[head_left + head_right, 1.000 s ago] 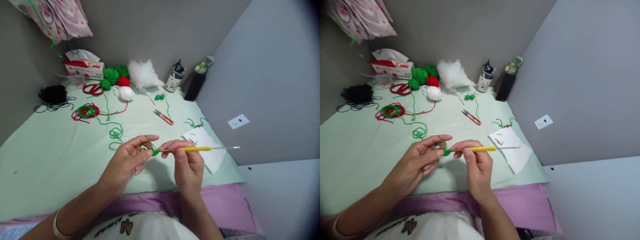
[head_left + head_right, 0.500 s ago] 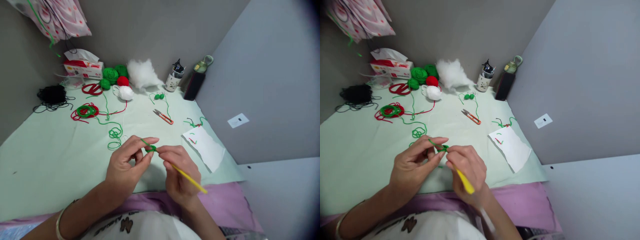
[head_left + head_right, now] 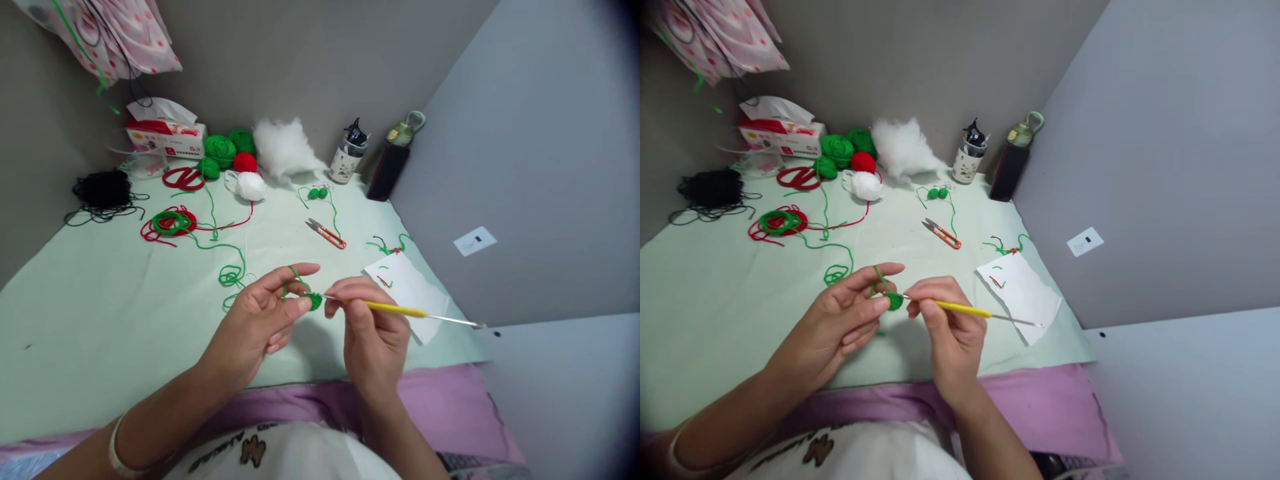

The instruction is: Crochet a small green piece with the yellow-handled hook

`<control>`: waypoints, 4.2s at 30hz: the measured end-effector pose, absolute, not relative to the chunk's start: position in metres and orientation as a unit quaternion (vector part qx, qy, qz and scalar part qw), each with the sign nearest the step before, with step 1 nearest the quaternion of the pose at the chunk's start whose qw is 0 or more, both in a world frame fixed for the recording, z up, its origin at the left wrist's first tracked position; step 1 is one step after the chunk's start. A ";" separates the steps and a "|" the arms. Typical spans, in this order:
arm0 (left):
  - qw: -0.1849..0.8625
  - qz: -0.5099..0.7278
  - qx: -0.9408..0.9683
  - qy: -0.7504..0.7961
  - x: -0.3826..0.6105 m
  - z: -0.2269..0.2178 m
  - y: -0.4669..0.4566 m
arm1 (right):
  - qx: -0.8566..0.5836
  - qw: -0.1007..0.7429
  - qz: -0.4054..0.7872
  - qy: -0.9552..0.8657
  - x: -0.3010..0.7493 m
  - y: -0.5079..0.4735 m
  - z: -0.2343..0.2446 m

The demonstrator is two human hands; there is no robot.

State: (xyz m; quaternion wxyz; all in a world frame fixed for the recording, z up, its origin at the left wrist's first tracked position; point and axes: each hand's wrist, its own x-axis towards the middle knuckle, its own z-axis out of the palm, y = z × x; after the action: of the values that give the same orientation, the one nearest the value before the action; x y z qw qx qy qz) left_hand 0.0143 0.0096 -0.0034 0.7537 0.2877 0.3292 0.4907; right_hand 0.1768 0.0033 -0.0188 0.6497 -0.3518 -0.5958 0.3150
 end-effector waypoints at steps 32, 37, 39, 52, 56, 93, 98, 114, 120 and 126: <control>0.693 0.507 0.352 0.372 0.014 -0.014 0.006 | -0.346 0.642 0.423 -0.537 0.180 0.003 -0.023; 0.636 0.516 0.394 0.416 0.015 -0.015 0.005 | -0.371 0.600 0.253 -0.662 0.182 -0.006 -0.021; 0.595 0.533 0.413 0.437 0.018 -0.013 0.003 | -0.353 0.574 0.173 -0.719 0.183 -0.008 -0.024; 0.781 0.476 0.245 0.322 0.010 -0.007 0.012 | -0.361 0.646 0.266 -0.618 0.181 0.000 -0.024; 0.758 0.480 0.289 0.335 0.014 -0.005 0.009 | -0.353 0.632 0.346 -0.597 0.176 0.005 -0.021; 0.755 0.512 0.232 0.338 0.025 -0.008 0.009 | -0.401 0.572 0.140 -0.702 0.175 0.001 -0.031; 0.800 0.477 0.201 0.304 0.016 -0.011 0.015 | -0.412 0.645 0.134 -0.630 0.182 0.004 -0.028; 0.762 0.497 0.246 0.334 0.017 -0.010 0.012 | -0.393 0.650 0.302 -0.576 0.179 0.001 -0.021; 0.765 0.491 0.252 0.333 0.018 -0.010 0.009 | -0.385 0.660 0.296 -0.573 0.177 0.003 -0.023; 0.765 0.495 0.247 0.329 0.016 -0.010 0.010 | -0.386 0.663 0.288 -0.573 0.178 0.003 -0.025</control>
State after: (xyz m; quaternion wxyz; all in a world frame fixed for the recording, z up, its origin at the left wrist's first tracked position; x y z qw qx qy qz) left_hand 0.0163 0.0101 -0.0102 0.7653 0.2467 0.3294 0.4949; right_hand 0.1781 0.0033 -0.0248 0.6629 -0.3864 -0.5729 0.2882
